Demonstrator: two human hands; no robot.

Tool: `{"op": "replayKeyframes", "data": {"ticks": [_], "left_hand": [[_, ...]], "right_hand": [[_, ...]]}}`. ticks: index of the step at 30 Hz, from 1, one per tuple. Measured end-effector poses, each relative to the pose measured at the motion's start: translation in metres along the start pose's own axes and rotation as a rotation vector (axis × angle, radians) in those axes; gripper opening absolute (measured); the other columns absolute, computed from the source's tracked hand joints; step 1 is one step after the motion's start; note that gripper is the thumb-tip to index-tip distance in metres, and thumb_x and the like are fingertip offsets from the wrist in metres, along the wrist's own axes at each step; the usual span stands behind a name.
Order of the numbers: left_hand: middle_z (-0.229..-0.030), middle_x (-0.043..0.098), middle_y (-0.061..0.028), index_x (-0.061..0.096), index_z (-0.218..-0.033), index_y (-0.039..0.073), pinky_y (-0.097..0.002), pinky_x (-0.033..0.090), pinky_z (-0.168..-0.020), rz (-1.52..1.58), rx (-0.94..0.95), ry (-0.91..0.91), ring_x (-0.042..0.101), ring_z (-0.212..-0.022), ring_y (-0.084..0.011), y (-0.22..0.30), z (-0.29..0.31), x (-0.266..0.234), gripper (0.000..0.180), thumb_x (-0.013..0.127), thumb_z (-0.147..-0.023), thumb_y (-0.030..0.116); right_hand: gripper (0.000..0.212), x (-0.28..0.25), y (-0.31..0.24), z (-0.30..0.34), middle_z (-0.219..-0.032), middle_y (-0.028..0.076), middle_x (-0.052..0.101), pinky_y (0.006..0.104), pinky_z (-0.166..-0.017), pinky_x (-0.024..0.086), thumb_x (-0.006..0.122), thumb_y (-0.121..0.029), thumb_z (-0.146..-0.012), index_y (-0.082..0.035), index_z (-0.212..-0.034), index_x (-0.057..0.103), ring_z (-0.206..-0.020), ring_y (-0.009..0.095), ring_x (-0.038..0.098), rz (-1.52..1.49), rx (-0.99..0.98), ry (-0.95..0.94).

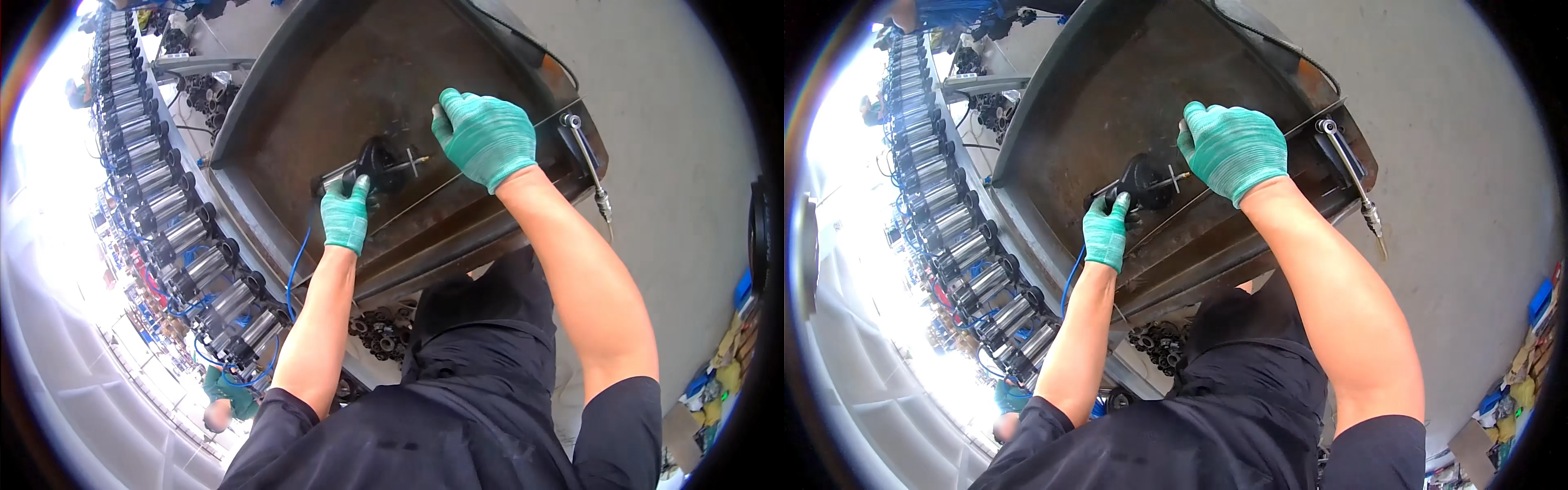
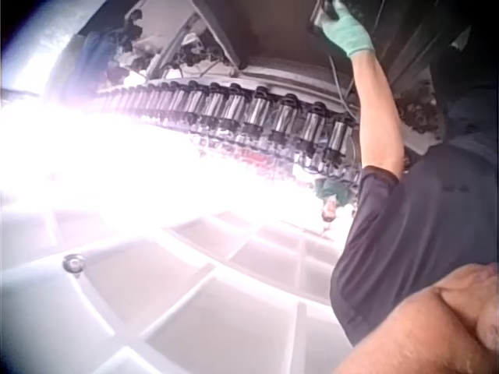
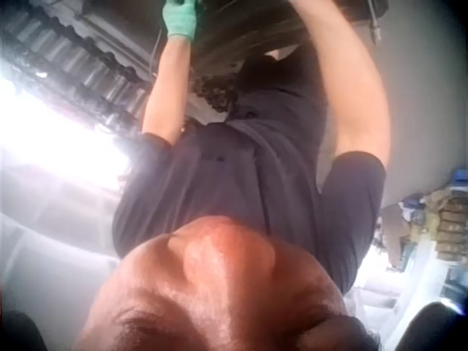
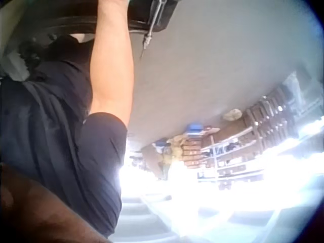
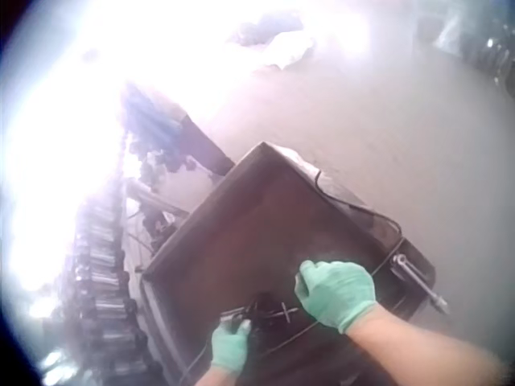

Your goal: The person tests water pumps by clamping them into a water testing tank, submerging them, and returning them to the table by hand.

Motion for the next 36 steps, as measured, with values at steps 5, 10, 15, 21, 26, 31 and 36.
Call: {"op": "replayKeyframes", "data": {"ticks": [5, 10, 15, 21, 26, 31, 36], "left_hand": [[-0.093, 0.071, -0.0093, 0.066, -0.11, -0.002, -0.031, 0.06, -0.061, 0.071, -0.037, -0.03, 0.067, -0.069, -0.0167, 0.0, 0.0, 0.003, 0.021, 0.068, -0.097, 0.014], [-0.093, 0.07, -0.0098, 0.064, -0.108, -0.002, -0.0327, 0.061, -0.061, 0.104, -0.14, -0.038, 0.067, -0.069, -0.0185, 0.005, 0.004, 0.004, 0.019, 0.067, -0.098, 0.014], [-0.094, 0.069, -0.011, 0.063, -0.107, -0.002, -0.0333, 0.062, -0.061, 0.11, -0.192, -0.059, 0.068, -0.07, -0.0199, 0.005, 0.003, 0.005, 0.02, 0.067, -0.097, 0.014], [-0.095, 0.069, -0.0117, 0.062, -0.109, -0.003, -0.0338, 0.062, -0.061, 0.145, -0.19, -0.063, 0.068, -0.07, -0.0206, -0.002, 0.0, 0.005, 0.021, 0.067, -0.097, 0.014], [-0.095, 0.069, -0.0113, 0.063, -0.109, -0.003, -0.0336, 0.062, -0.061, 0.114, -0.199, -0.068, 0.069, -0.072, -0.0206, 0.002, 0.002, 0.005, 0.021, 0.067, -0.097, 0.014], [-0.095, 0.069, -0.0114, 0.063, -0.108, -0.002, -0.0329, 0.062, -0.061, 0.173, -0.175, -0.067, 0.068, -0.07, -0.0205, 0.0, 0.0, 0.005, 0.02, 0.067, -0.097, 0.014], [-0.094, 0.068, -0.0113, 0.063, -0.107, -0.002, -0.0327, 0.061, -0.06, 0.128, -0.17, -0.074, 0.067, -0.068, -0.0197, 0.0, -0.001, 0.006, 0.02, 0.067, -0.097, 0.014]], "right_hand": [[0.018, 0.002, 0.001, 0.0, -0.075, 0.01, 0.07, 0.0409, -0.062, 0.057, 0.062, -0.028, -0.093, -0.011, -0.09, 0.066, -0.069, 0.028, 0.07, -0.001, -0.006, -0.008], [0.018, 0.001, 0.0, 0.001, -0.074, 0.009, 0.069, 0.04, -0.062, 0.057, 0.063, -0.028, -0.093, -0.011, -0.089, 0.066, -0.068, 0.027, 0.07, -0.006, -0.036, 0.044], [0.018, -0.001, 0.0, 0.001, -0.074, 0.009, 0.069, 0.0397, -0.062, 0.057, 0.063, -0.029, -0.093, -0.011, -0.087, 0.066, -0.068, 0.027, 0.07, -0.006, -0.042, 0.058], [0.018, -0.001, 0.0, 0.002, -0.075, 0.009, 0.069, 0.0392, -0.062, 0.057, 0.063, -0.029, -0.093, -0.011, -0.088, 0.067, -0.069, 0.027, 0.07, -0.011, -0.039, 0.044], [0.018, 0.0, 0.0, 0.002, -0.076, 0.01, 0.07, 0.0392, -0.063, 0.058, 0.063, -0.029, -0.094, -0.011, -0.089, 0.068, -0.069, 0.027, 0.071, -0.008, -0.036, 0.019], [0.019, 0.001, -0.001, 0.001, -0.078, 0.01, 0.071, 0.0392, -0.063, 0.058, 0.063, -0.029, -0.094, -0.011, -0.09, 0.068, -0.071, 0.027, 0.071, 0.005, -0.034, 0.003], [0.019, 0.001, 0.002, 0.002, -0.077, 0.01, 0.071, 0.039, -0.063, 0.058, 0.063, -0.029, -0.094, -0.011, -0.091, 0.068, -0.071, 0.027, 0.071, 0.007, -0.033, 0.001]]}}
Point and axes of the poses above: each hand's wrist, its own z-axis away from the middle knuckle, its own x-axis out of the palm, y = z × x, the point moved 5 cm from there along -z, towards the middle knuckle
